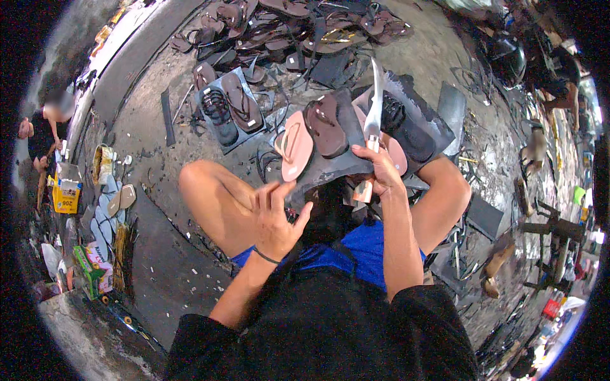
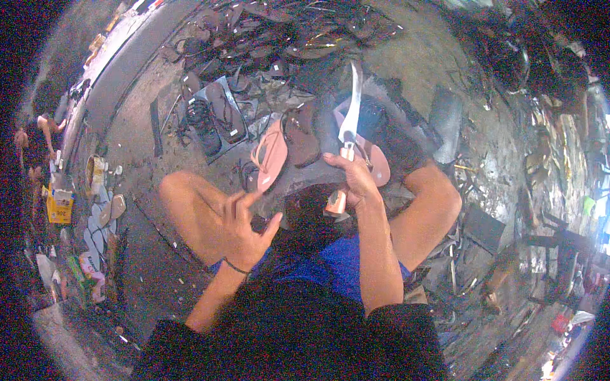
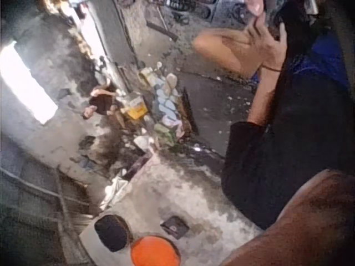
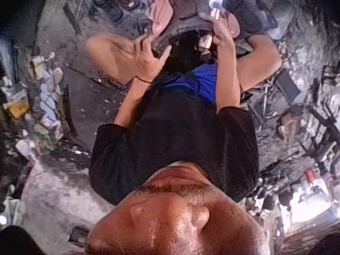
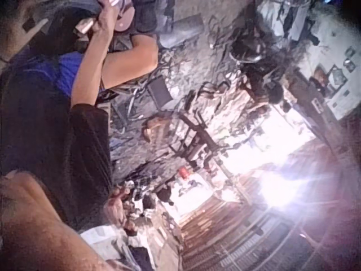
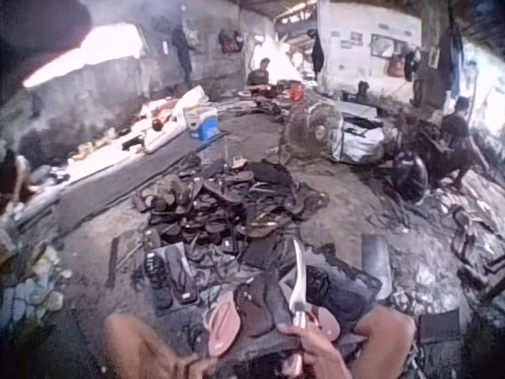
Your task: The person cuts the soles of flip-flops using a knife, trims the edges, and arranges them on a black mat. The person handles multiple flip-flops of different colors and sizes.
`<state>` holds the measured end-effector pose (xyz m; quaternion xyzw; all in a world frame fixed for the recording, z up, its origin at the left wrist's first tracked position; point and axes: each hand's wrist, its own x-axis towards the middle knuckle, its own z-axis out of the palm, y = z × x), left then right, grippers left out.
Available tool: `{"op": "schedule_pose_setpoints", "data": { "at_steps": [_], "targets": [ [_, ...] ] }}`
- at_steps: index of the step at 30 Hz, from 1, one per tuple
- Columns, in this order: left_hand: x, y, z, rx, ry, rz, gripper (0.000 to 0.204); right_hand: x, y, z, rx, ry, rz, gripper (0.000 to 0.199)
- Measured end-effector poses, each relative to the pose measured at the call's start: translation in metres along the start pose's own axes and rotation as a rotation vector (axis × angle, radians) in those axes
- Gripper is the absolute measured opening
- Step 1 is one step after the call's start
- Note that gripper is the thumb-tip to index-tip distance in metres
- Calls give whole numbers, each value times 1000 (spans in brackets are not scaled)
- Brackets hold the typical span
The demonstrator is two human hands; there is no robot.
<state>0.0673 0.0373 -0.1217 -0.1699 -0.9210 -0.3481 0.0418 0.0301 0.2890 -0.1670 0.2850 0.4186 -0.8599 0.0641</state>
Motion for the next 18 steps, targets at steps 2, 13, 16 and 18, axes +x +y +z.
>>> {"op": "schedule_pose_setpoints", "data": {
  "at_steps": [2, 13, 16, 18],
  "targets": [
    [36, 24, -17, 240, 74, 193, 43, 0, -10, 3, -52, -50, 12, 32],
    [63, -20, 22, 72, -106, 155, 24, -145, -3, 34, -1247, 73, -195, 56],
    [72, -16, 21, 34, -70, 174, 21, -187, 25, 20, -1303, 53, -111, 46],
    [75, -17, 16, 7, -98, 153, 21, -187, 37, 18, -1302, 76, -20, 39]
  ]
}}
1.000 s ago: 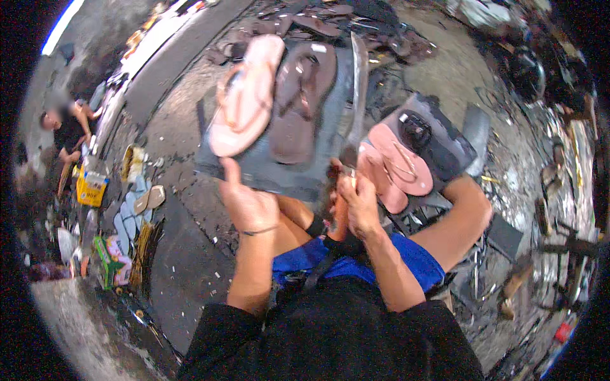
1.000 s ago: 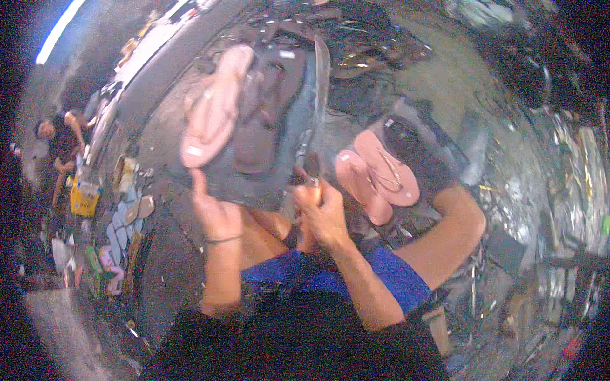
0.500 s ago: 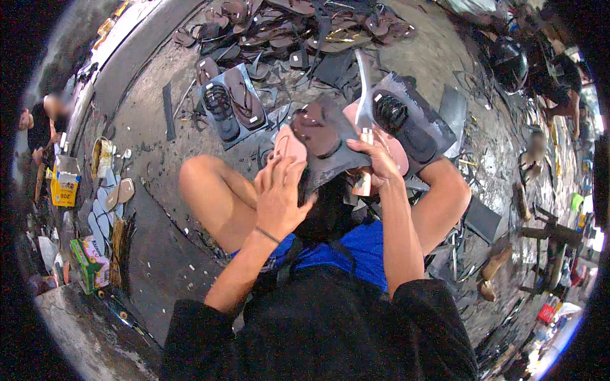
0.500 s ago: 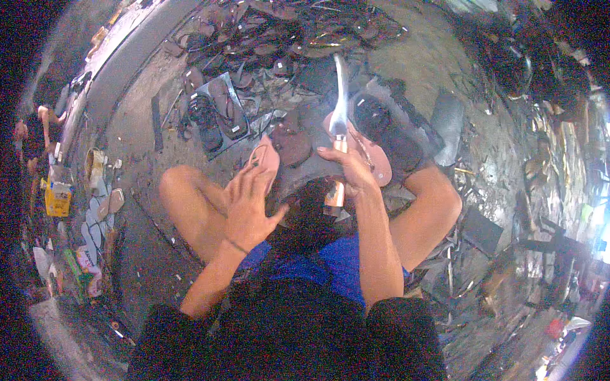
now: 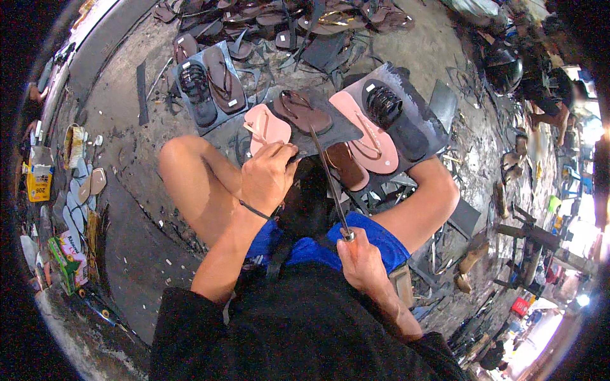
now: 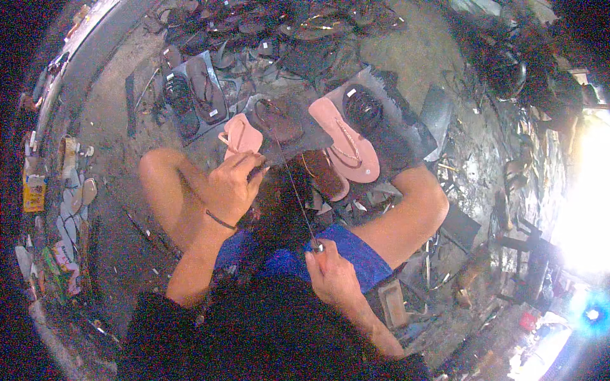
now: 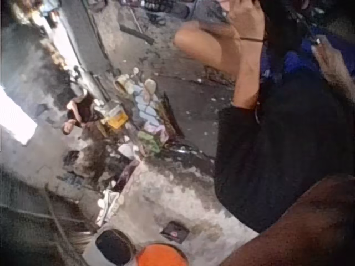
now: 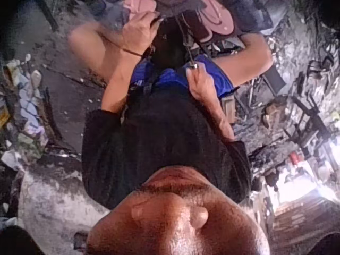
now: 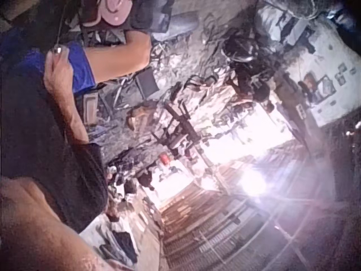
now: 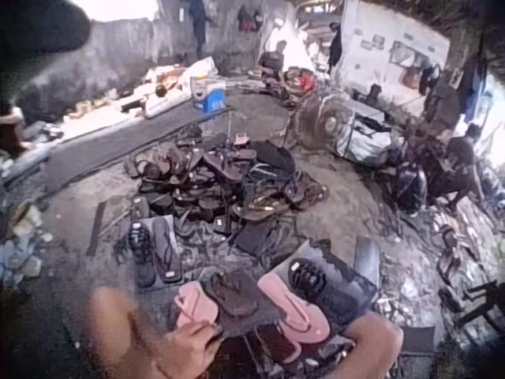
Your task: The person cuts the soles of flip-flops using a knife, trims the edges, and arranges them on a black mat. The person handles multiple flip-flops of different colors and sizes.
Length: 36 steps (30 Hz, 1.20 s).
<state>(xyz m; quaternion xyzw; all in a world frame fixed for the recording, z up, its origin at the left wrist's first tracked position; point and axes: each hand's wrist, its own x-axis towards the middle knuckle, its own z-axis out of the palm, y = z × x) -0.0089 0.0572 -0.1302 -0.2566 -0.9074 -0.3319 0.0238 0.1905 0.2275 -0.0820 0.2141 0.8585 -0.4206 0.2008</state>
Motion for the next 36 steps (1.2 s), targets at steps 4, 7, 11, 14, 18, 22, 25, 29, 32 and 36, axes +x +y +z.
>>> {"op": "schedule_pose_setpoints", "data": {
  "at_steps": [4, 7, 11, 14, 18, 22, 25, 29, 32, 36],
  "targets": [
    [-9, -7, 4, 40, -4, 45, 18, 31, -1, 5, -43, -55, -76, 29],
    [-24, -14, 15, 37, -1, 117, 21, 64, -1, 9, -130, -99, -55, 31],
    [-36, -21, 23, -51, 32, 73, 22, 90, 2, 24, -200, -83, -229, 34],
    [-34, -22, 23, -105, 50, 82, 20, 116, 3, 39, -233, -26, -163, 36],
    [-31, -22, 20, -187, 52, 34, 17, 140, 8, 45, -286, -79, -243, 32],
    [-30, -26, 18, -259, 61, 10, 16, 166, 17, 45, -216, -156, -48, 37],
    [-24, -26, 15, -290, 33, 31, 16, 185, 40, 51, -218, -103, -81, 43],
    [-21, -23, 13, -320, 18, -2, 13, 205, 41, 46, -359, -36, -290, 43],
    [-24, -26, 13, -334, 39, -9, 16, 210, 30, 48, -271, -49, -407, 46],
    [-23, -23, 12, -319, 16, -19, 16, 217, 20, 61, -42, -56, -436, 49]
  ]
}}
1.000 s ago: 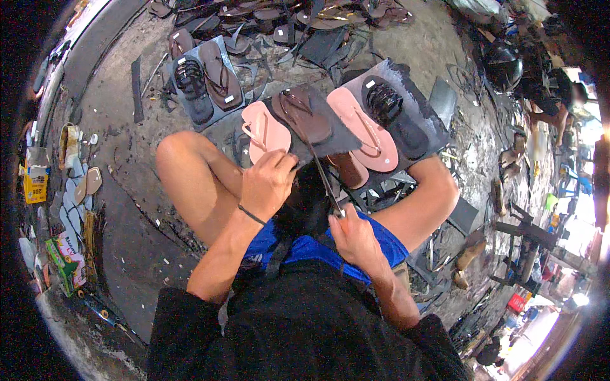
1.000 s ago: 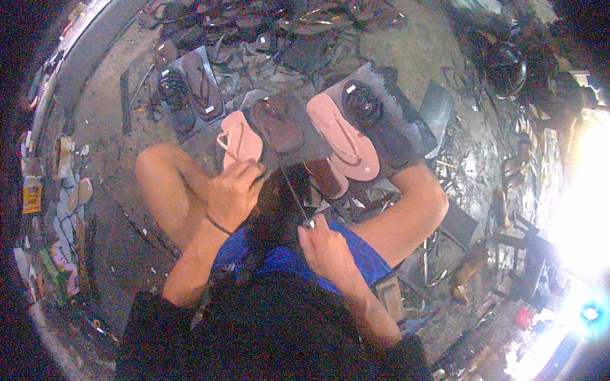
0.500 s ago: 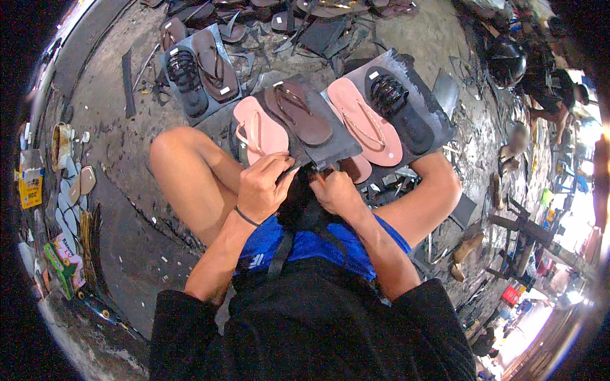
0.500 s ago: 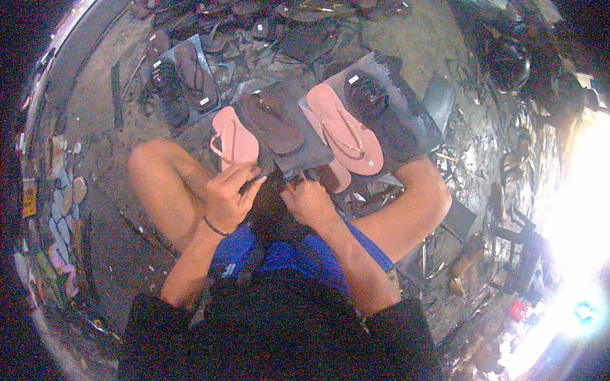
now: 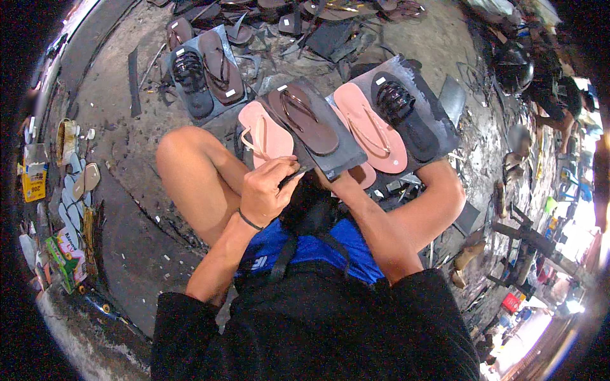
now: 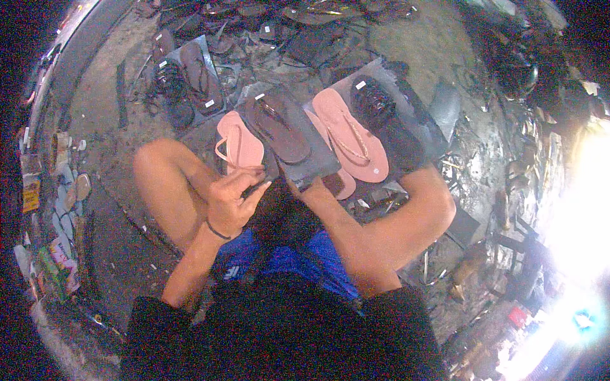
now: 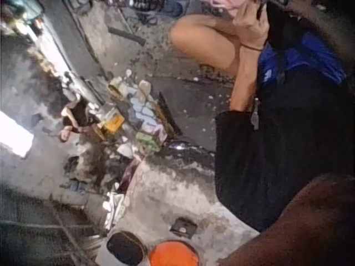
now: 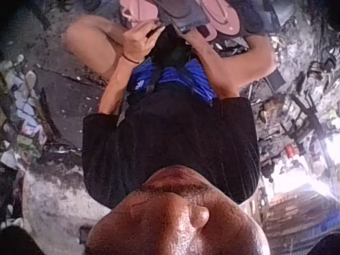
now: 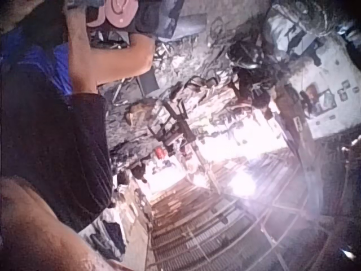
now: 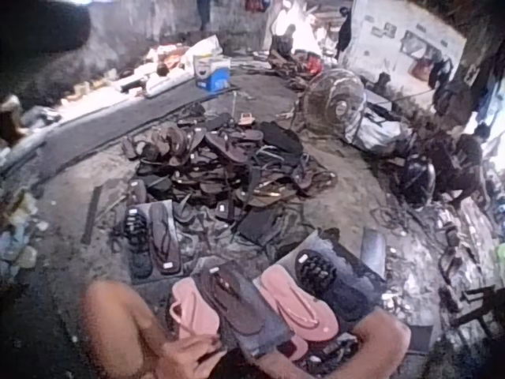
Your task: The person cuts the soles of flip-flops using a knife, trims the edges, and arranges them on a black mat. The person handles multiple flip-flops of different colors and sizes.
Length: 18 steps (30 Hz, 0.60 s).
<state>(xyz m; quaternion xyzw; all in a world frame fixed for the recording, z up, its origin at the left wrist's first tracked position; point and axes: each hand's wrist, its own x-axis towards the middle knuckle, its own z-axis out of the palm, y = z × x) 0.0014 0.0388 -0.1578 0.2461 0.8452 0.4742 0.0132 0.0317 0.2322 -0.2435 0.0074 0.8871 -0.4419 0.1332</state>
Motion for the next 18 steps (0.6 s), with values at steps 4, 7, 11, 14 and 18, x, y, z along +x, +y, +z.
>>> {"op": "schedule_pose_setpoints", "data": {
  "at_steps": [4, 7, 11, 14, 18],
  "targets": [
    [-1, 1, 0, -3, -3, -14, 16, 14, 46, 52, 238, 275, -101, 48],
    [0, 8, -8, 4, 13, -2, 18, 36, 44, 62, 346, 388, -92, 41],
    [-7, 16, -23, 66, 54, 83, 20, 77, 13, 71, 400, 418, -113, 37],
    [-25, 46, -53, 164, 110, 133, 20, 112, -14, 65, 405, 336, -90, 39],
    [-67, 100, -101, 142, 286, 270, 21, 126, -42, 32, 657, 188, 158, 46]
  ]
}}
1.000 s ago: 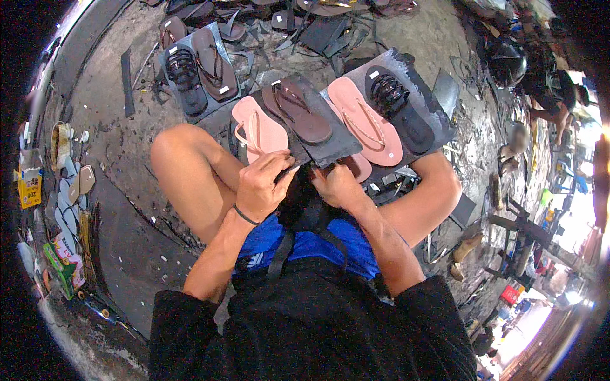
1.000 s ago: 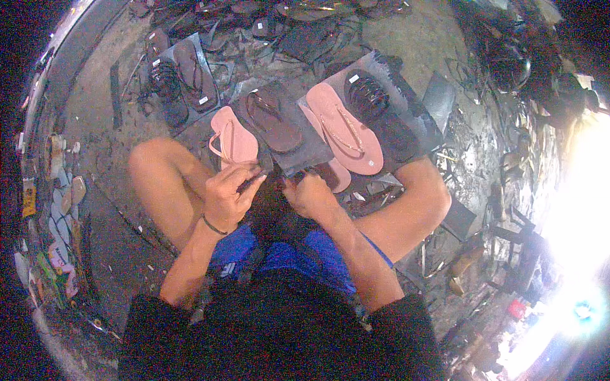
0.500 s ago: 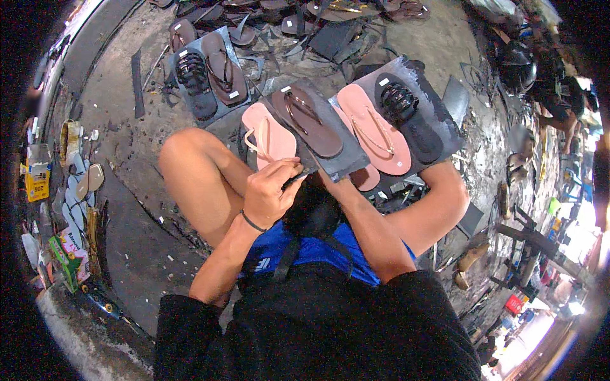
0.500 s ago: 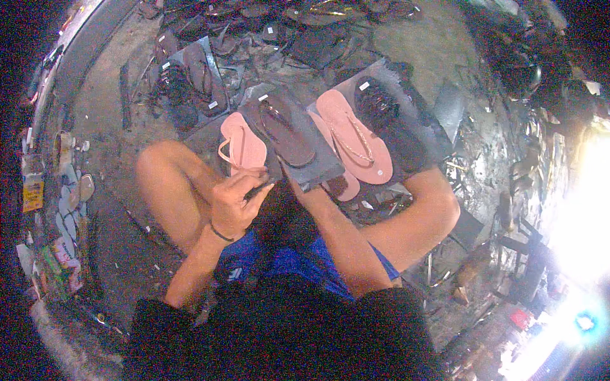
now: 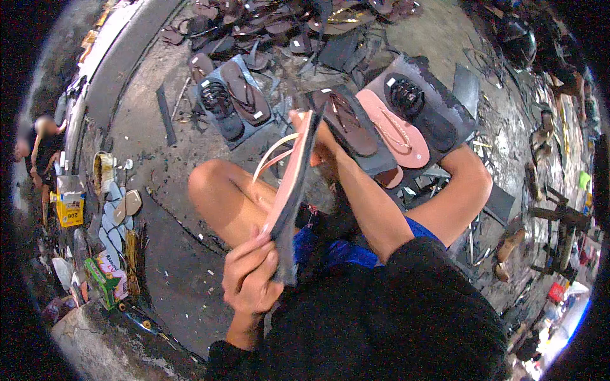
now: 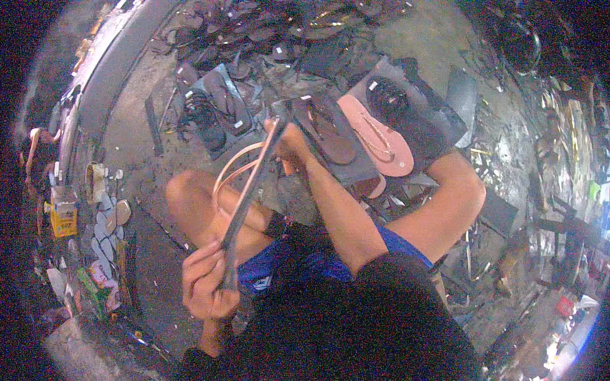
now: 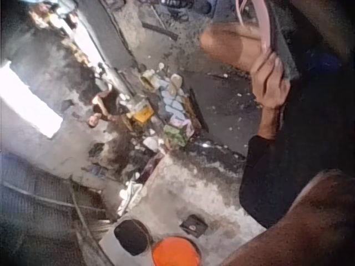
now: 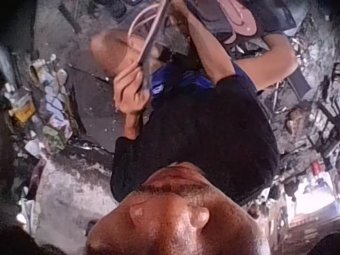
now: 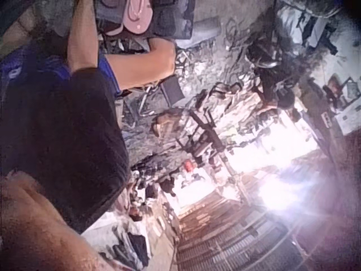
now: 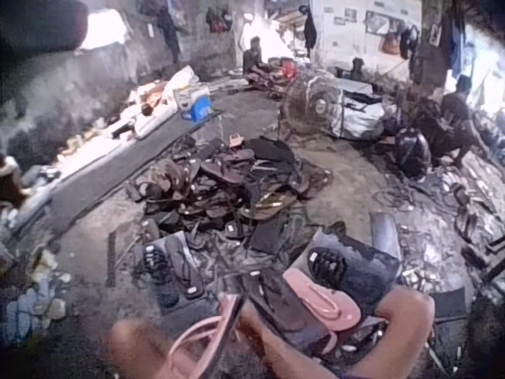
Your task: The person cuts the soles of flip-flops using a knife, trims the edges, and arranges them on a black mat. The person handles multiple flip-flops of different colors and sizes.
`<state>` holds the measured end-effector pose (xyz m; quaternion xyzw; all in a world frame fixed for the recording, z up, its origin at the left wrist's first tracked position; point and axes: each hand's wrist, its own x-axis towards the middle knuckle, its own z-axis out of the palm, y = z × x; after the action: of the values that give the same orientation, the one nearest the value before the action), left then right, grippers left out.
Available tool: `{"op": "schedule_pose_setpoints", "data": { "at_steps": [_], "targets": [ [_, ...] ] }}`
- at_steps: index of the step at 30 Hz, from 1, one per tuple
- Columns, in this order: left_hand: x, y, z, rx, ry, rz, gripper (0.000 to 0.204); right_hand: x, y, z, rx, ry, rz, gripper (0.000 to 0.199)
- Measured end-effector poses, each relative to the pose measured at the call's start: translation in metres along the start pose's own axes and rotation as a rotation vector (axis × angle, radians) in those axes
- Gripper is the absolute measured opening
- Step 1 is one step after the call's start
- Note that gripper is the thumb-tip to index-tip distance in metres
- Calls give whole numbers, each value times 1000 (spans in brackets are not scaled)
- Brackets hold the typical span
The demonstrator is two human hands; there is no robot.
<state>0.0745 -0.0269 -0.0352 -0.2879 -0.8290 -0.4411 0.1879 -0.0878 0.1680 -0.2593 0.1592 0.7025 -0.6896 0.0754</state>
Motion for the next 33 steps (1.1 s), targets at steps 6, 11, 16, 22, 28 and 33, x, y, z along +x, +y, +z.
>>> {"op": "schedule_pose_setpoints", "data": {
  "at_steps": [6, 11, 16, 22, 28, 33],
  "targets": [
    [-29, 13, 13, -188, -700, 181, 21, -101, -42, -43, 294, -147, 79, 46],
    [11, -30, 53, -279, 300, -511, 51, -164, -87, -45, 77, -106, -113, 35],
    [32, -62, 73, -1015, -45, -975, 34, -166, -118, -44, 236, 14, -146, 41],
    [18, -57, 101, -973, -75, -894, 26, -115, -146, -37, 364, 298, -708, 41],
    [2, -53, 103, -880, 111, -949, 32, -174, -123, -31, 401, 154, -563, 32],
    [0, -44, 101, -654, 173, -955, 31, -217, -89, -33, 206, 120, -496, 21]
  ]
}}
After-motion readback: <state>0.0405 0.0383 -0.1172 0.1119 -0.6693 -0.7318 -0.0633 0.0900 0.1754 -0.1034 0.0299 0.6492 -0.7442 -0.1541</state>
